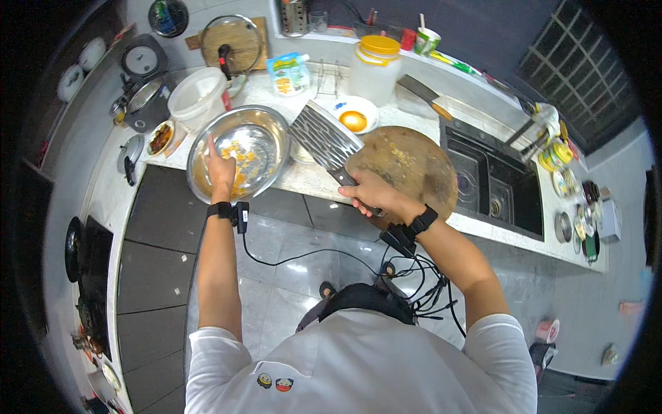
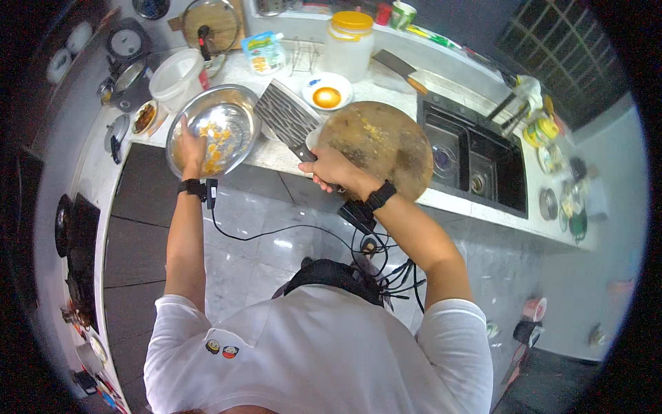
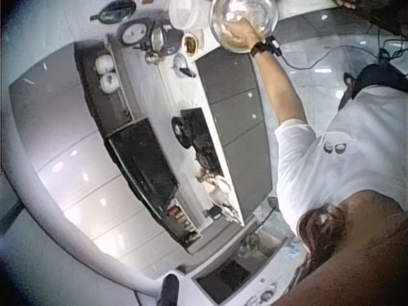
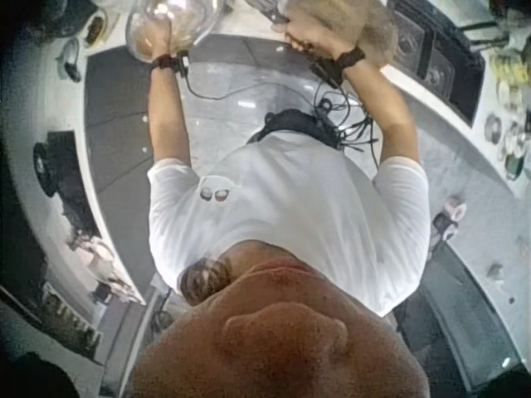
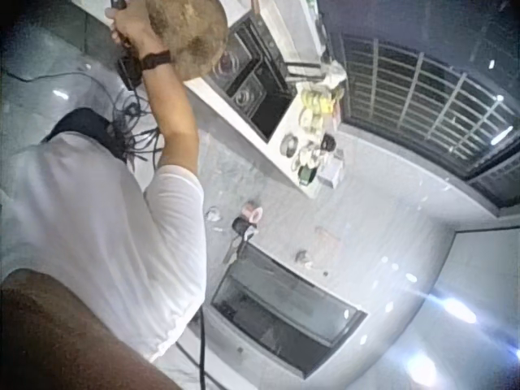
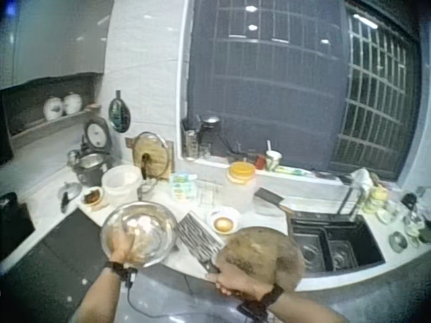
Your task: The person prepares ingredients at a kitchen counter, using a large cleaver to chop small food items on a wooden cutting board and then moving them into a metal bowl.
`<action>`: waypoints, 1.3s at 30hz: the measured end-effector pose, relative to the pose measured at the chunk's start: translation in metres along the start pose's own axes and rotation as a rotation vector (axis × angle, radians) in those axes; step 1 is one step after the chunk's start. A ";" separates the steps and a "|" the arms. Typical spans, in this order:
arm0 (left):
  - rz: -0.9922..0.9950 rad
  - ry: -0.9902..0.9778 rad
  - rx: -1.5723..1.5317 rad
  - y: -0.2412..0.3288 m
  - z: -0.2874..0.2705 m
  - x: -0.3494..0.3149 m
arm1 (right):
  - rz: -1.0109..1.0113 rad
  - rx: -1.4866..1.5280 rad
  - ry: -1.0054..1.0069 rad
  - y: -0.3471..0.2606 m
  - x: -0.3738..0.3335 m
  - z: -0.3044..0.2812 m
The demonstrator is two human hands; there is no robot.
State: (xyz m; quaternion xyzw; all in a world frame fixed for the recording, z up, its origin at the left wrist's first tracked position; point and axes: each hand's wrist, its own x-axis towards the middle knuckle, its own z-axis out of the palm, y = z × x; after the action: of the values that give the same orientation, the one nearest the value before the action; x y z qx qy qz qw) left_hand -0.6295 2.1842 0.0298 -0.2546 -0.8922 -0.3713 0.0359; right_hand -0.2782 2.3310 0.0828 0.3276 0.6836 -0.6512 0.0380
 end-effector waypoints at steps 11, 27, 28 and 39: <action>0.219 -0.343 -0.361 0.108 0.092 -0.136 | -0.155 0.091 0.070 0.059 -0.079 -0.130; -0.076 -0.391 -0.169 0.196 0.210 -0.272 | -0.352 -0.724 0.102 0.190 -0.097 -0.287; -0.085 -0.376 -0.178 0.200 0.210 -0.275 | -0.361 -0.736 0.095 0.193 -0.094 -0.290; -0.088 -0.375 -0.078 0.214 0.221 -0.283 | -0.286 -0.782 0.326 0.220 -0.085 -0.306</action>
State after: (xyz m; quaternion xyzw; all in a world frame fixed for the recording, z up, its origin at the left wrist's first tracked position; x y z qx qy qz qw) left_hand -0.2536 2.3403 -0.0634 -0.2814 -0.8785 -0.3528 -0.1569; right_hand 0.0127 2.5635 -0.0208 0.2892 0.9137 -0.2826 -0.0396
